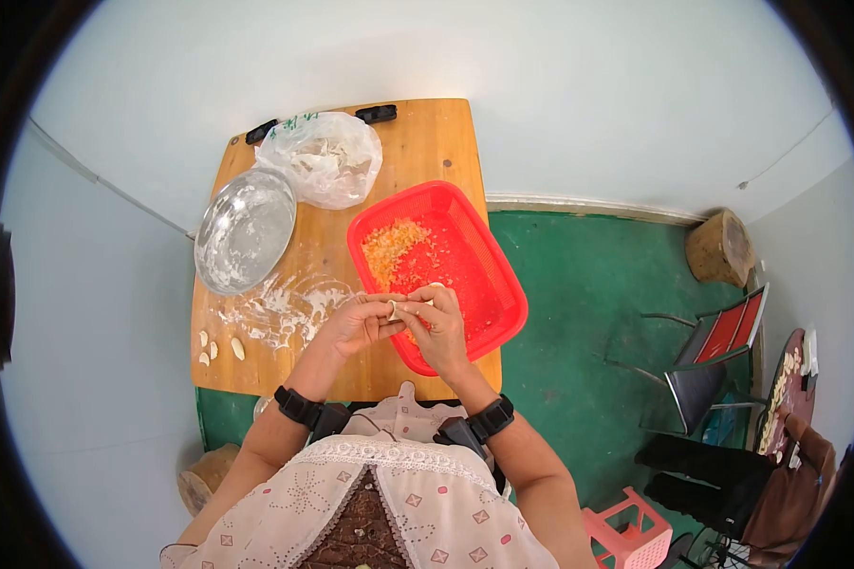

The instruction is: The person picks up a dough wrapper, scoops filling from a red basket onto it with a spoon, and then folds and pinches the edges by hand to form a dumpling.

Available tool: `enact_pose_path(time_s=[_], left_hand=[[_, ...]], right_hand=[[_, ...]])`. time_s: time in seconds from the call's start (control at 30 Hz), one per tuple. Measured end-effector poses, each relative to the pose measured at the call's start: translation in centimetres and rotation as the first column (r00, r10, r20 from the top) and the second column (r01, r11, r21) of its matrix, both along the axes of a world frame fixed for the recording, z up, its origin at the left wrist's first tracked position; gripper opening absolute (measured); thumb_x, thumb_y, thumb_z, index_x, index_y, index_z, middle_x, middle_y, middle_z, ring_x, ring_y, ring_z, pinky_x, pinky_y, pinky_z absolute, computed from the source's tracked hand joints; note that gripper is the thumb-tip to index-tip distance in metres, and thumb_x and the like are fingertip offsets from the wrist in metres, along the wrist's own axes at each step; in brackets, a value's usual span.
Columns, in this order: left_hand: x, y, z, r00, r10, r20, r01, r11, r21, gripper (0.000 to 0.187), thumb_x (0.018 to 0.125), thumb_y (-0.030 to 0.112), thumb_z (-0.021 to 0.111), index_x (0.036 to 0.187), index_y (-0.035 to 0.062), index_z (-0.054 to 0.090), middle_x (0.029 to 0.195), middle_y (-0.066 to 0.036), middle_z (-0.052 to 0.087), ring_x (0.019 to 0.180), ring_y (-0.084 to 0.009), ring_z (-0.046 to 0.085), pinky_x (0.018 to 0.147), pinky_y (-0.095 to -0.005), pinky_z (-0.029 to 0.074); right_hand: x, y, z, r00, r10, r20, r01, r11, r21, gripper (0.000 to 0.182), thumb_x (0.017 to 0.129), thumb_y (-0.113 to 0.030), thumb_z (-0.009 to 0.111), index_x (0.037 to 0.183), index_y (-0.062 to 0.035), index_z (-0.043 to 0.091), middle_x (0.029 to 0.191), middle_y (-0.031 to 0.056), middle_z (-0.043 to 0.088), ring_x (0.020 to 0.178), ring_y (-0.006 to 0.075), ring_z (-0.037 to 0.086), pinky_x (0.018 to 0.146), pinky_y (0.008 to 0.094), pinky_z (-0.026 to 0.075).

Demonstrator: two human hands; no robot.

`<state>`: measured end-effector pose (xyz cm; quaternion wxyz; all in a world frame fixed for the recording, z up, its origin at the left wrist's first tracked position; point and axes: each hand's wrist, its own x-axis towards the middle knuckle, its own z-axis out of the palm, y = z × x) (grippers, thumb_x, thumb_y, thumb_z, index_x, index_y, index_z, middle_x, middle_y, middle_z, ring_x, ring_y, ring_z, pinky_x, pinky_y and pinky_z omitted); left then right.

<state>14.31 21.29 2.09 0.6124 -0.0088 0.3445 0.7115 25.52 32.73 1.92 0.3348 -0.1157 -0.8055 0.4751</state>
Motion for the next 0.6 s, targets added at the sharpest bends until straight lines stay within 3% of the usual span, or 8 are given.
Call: enact_pose_path(time_s=[0.17,0.27,0.37,0.6], left_hand=[[0.00,-0.01,-0.15,1.000,0.008,-0.007,-0.008,1.000,-0.021,0.023,0.080,0.004,0.048,0.100,-0.0055,0.053,0.097,-0.015,0.057,0.090,-0.0219,0.056,0.082,-0.0331,0.046],[-0.13,0.04,0.16,1.000,0.024,0.015,-0.024,1.000,-0.013,0.024,0.080,0.004,0.048,0.101,-0.0058,0.052,0.099,-0.016,0.056,0.092,-0.0231,0.056,0.082,-0.0342,0.046],[-0.46,-0.13,0.15,0.999,0.031,0.038,-0.031,1.000,0.002,0.025,0.080,0.005,0.048,0.102,-0.0056,0.051,0.101,-0.017,0.055,0.093,-0.0240,0.055,0.082,-0.0347,0.046],[-0.51,0.04,-0.04,0.999,0.013,0.043,-0.012,1.000,-0.010,0.024,0.080,0.006,0.046,0.102,-0.0037,0.052,0.102,-0.017,0.055,0.096,-0.0248,0.055,0.085,-0.0371,0.043]], right_hand=[[0.03,-0.07,-0.39,1.000,-0.019,-0.006,0.019,1.000,-0.006,0.019,0.064,-0.003,0.067,0.082,-0.0036,0.063,0.087,0.0070,0.054,0.085,0.0216,0.049,0.072,0.0295,0.041],[0.12,-0.55,0.18,0.996,-0.079,-0.031,0.069,0.966,-0.249,0.025,0.064,-0.005,0.068,0.089,-0.0039,0.062,0.090,0.0076,0.053,0.088,0.0217,0.049,0.074,0.0297,0.041],[0.67,0.29,-0.73,1.000,-0.027,0.007,0.028,0.994,-0.109,0.031,0.065,-0.006,0.068,0.095,-0.0043,0.060,0.092,0.0082,0.053,0.088,0.0217,0.049,0.075,0.0298,0.041],[0.73,0.26,-0.13,0.995,-0.073,0.067,0.081,0.989,-0.121,0.023,0.066,-0.007,0.067,0.089,-0.0037,0.062,0.083,0.0072,0.055,0.082,0.0199,0.050,0.070,0.0284,0.041]])
